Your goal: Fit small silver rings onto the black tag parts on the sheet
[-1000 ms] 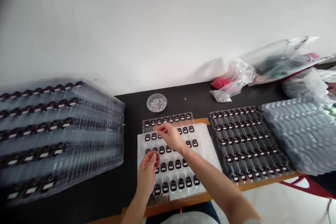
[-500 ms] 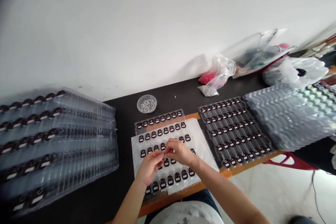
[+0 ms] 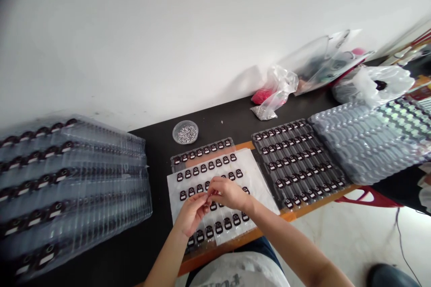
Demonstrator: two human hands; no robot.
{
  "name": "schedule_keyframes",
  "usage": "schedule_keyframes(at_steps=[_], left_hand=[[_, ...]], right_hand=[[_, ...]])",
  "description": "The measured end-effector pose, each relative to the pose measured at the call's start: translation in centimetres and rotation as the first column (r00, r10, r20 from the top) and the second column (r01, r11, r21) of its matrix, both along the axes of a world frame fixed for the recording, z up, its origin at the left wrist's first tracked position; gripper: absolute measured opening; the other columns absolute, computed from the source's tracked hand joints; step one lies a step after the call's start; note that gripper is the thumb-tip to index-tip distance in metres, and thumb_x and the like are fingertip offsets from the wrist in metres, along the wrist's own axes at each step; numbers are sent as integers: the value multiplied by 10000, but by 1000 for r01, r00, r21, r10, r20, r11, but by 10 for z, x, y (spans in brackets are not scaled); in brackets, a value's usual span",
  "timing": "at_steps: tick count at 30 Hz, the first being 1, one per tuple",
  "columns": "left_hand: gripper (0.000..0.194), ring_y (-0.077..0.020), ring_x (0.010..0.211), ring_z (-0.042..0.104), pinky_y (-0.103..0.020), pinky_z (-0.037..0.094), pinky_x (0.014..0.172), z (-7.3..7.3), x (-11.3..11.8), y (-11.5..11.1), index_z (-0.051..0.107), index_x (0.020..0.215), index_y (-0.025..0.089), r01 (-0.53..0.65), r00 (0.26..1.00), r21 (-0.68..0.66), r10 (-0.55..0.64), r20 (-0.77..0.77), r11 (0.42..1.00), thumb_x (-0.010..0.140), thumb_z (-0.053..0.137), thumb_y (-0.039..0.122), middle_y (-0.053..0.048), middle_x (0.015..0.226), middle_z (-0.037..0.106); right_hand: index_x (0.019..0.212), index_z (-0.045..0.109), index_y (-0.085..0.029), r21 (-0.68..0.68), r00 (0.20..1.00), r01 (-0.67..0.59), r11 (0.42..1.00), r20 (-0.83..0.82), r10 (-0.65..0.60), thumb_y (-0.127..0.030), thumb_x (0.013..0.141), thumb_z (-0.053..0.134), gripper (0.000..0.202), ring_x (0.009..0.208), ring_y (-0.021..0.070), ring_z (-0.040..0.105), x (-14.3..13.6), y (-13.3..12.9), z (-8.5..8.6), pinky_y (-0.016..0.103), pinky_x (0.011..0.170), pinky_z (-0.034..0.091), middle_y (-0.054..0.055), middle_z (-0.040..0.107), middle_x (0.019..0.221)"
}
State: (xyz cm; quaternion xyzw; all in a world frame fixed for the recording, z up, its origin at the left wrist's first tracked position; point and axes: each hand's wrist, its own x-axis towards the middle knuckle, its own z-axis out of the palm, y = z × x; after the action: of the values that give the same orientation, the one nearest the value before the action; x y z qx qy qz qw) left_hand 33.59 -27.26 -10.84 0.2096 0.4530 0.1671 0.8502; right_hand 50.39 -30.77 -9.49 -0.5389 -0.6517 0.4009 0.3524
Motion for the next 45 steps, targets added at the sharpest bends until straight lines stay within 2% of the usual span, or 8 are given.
schedule_keyframes(at_steps=[3, 12, 24, 36, 45], left_hand=[[207, -77, 589, 488, -185, 341, 520, -1, 0, 1, 669, 716, 119, -40, 999, -2, 40, -10, 999, 621, 751, 283, -14, 631, 580], [266, -79, 590, 494, -187, 347, 512, 0, 0, 3, 644, 720, 115, -28, 1000, 0, 28, -10, 1000, 599, 770, 315, -13, 636, 573], [205, -72, 578, 489, -172, 334, 487, 2, 3, 2, 635, 726, 128, -25, 1000, -15, 25, 4, 1000, 641, 739, 282, 2, 615, 552], [150, -81, 583, 500, -176, 324, 488, -2, -5, 0, 633, 711, 130, 10, 1000, -93, -9, 10, 996, 623, 734, 196, -9, 620, 574], [149, -62, 536, 448, -183, 298, 494, -7, -2, -1, 639, 691, 119, -20, 1000, 2, 20, -14, 1000, 654, 719, 239, -6, 594, 551]], right_hand=[[806, 630, -177, -8, 1000, 29, 1000, -6, -29, -98, 777, 586, 95, 737, 123, 564, -2, -2, 2, 238, 686, 466, 19, 588, 840], [790, 599, -177, -25, 999, 33, 999, -28, -34, -67, 767, 538, 127, 732, 123, 564, -4, 1, 3, 233, 657, 475, 22, 595, 847], [822, 546, -180, -57, 994, 77, 995, -70, -81, -67, 787, 514, 123, 771, 132, 540, -7, -6, -3, 253, 703, 464, 26, 564, 869], [853, 577, -177, -23, 996, -13, 1000, -89, 11, -108, 838, 493, 109, 820, 137, 559, -4, -8, 3, 259, 740, 465, 46, 585, 923], [844, 561, -184, -47, 989, 43, 998, -140, -50, -73, 812, 501, 130, 800, 137, 550, -8, -7, -6, 260, 731, 465, 33, 576, 893]])
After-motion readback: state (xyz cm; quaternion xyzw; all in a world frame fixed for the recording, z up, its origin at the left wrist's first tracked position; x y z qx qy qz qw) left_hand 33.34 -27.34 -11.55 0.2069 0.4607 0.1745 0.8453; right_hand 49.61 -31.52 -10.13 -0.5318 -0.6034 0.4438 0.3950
